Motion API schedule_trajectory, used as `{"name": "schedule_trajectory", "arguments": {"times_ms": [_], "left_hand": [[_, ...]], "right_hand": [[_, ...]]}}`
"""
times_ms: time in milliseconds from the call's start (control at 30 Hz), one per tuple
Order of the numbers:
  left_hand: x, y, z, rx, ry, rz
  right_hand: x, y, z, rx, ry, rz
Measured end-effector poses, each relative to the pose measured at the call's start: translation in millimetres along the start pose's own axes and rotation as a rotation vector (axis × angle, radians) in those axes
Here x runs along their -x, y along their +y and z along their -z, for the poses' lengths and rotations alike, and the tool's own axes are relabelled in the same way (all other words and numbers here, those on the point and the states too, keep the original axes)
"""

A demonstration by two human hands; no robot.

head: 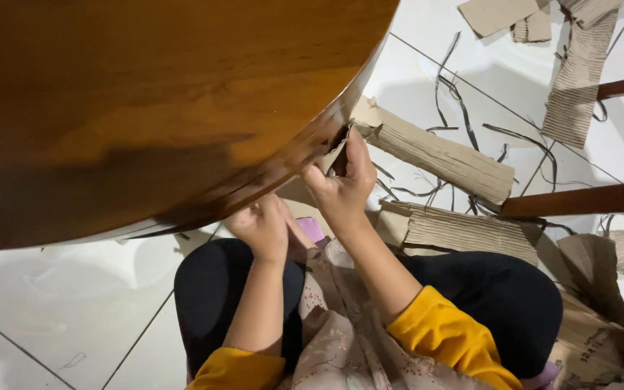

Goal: Wrapping the legs of a wooden stool with cardboard and securing them with plastic ties for protection.

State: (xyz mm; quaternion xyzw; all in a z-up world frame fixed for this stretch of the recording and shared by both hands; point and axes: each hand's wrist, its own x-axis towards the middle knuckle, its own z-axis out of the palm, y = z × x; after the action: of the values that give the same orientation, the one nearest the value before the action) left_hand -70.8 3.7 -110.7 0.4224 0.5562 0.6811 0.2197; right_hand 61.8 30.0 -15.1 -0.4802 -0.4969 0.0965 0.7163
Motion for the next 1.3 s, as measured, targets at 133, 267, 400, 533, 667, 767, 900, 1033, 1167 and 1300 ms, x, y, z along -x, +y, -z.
{"name": "schedule_trajectory", "arguments": {"times_ms": [133, 267, 400, 533, 667, 767, 900, 1033, 1167, 1300], "left_hand": [[-16.8, 87.0, -30.8, 0.253, -0.212, -0.509], [-38.8, 143.0, -47.5, 0.236, -0.359, -0.771], [-47.9, 160.0, -45.8, -0.017, -0.344, -0.896], [-54.4, 177.0, -51.0, -0.106, -0.215, -1.018], [-35.3, 146.0, -51.5, -0.143, -0.186, -0.937], [-25.1, 140.9, -55.4, -0.049, -0.193, -0.810], [-31.3, 146.0, -55.7, -0.084, -0.190, -0.859], [-32.5, 167.5, -53.3, -0.124, -0.204, -0.871], [-28.7, 175.3, -45.0, -0.149, -0.361, -0.797], [-25.8, 160.7, -44.6, -0.164, -0.411, -0.783]], "right_hand": [[17.7, 20.5, 4.5, 0.070, -0.033, 0.018], [9.0, -2.6, 11.2, 0.065, -0.088, 0.052], [6.3, -12.3, 28.1, 0.016, -0.203, -0.025], [-10.0, -35.3, 44.9, 0.011, -0.260, -0.024], [-26.5, -52.7, 61.9, 0.125, -0.288, -0.106], [-33.8, -59.0, 74.4, 0.176, -0.308, -0.130], [-38.9, -81.3, 78.8, 0.306, -0.341, 0.045], [-24.2, -64.6, 89.9, 0.256, -0.318, 0.151], [-15.9, -66.2, 82.8, 0.291, -0.290, 0.326], [-29.0, -87.6, 70.6, 0.133, -0.289, 0.348]]}}
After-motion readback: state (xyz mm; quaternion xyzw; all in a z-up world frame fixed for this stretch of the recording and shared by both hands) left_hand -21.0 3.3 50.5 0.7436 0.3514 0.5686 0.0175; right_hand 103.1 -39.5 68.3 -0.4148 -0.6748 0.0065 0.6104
